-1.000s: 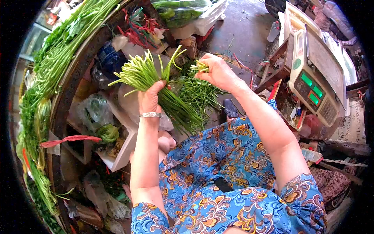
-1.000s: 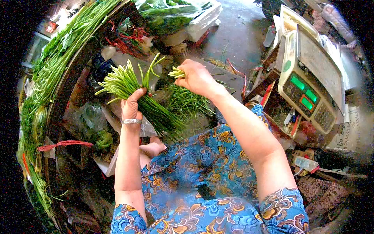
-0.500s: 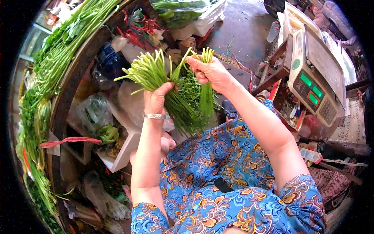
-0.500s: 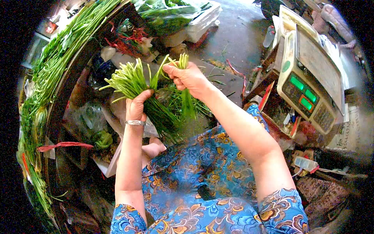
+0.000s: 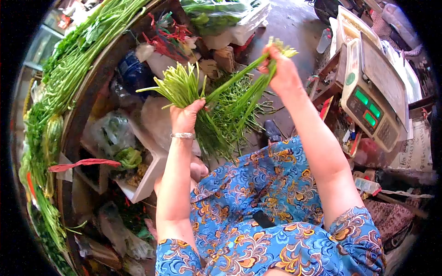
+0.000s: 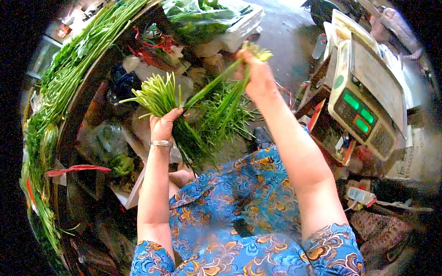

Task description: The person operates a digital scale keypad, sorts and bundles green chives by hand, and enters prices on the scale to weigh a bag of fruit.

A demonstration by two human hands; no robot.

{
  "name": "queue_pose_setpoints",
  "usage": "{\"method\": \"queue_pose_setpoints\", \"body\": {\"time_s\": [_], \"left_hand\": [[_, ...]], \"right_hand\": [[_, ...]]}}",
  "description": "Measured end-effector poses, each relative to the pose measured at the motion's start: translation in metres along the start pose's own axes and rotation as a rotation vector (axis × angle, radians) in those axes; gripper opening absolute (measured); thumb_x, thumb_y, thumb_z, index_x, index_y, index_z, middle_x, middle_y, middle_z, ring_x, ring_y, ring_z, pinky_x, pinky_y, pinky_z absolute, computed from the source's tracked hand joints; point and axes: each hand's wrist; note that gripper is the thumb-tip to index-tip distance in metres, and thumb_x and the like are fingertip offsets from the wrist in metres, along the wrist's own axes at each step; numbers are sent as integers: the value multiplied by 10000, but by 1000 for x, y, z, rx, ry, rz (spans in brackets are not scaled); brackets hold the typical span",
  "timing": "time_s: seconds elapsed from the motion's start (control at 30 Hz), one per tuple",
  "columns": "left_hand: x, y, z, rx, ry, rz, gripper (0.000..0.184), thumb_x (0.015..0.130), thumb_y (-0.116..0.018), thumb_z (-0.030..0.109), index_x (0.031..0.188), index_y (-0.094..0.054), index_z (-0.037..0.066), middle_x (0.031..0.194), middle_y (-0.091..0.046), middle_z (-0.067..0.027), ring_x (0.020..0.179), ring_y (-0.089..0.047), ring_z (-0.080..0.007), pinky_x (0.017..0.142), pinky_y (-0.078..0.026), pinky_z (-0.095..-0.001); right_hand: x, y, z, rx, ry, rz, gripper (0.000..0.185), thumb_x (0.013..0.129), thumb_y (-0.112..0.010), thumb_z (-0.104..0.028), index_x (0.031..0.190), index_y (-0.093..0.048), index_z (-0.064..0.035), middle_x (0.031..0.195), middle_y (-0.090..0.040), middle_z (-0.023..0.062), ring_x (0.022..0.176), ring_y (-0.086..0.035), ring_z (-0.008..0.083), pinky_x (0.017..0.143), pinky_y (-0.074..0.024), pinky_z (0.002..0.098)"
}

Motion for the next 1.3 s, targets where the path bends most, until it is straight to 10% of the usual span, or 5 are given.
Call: {"method": "queue_pose_setpoints", "body": {"time_s": [0.37,0.77,1.3], "left_hand": [[-2,19,24,-6,17,156,278,671,-702,-15,935,-618,-40,825,-657,-98,696,-631,-191,635,-528,-317],[-11,-24,16,3,-3,-82,291,718,-693,-47,990,-590,-43,850,-649,-89,715,-634,-168,618,-548,-292],[-3,17,26,-37,2,151,335,666,-715,-34,983,-607,-45,870,-664,-107,742,-644,-207,694,-540,-318]], "right_hand": [[-5,11,-40,-568,535,151,243,951,-530,-267,851,-625,-68,890,-662,36,721,-566,135,684,-459,295],[-42,-56,28,-531,56,-359,165,802,-733,-211,921,-684,-108,754,-590,-98,552,-400,-12,473,-314,168],[-4,1,-16,-206,214,114,174,789,-749,-250,839,-663,-108,629,-525,-58,486,-403,48,446,-344,220]]}}
Point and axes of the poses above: each hand's wrist, its own x-axis towards the middle knuckle, its own y-axis out of the back of the hand, z = x × y
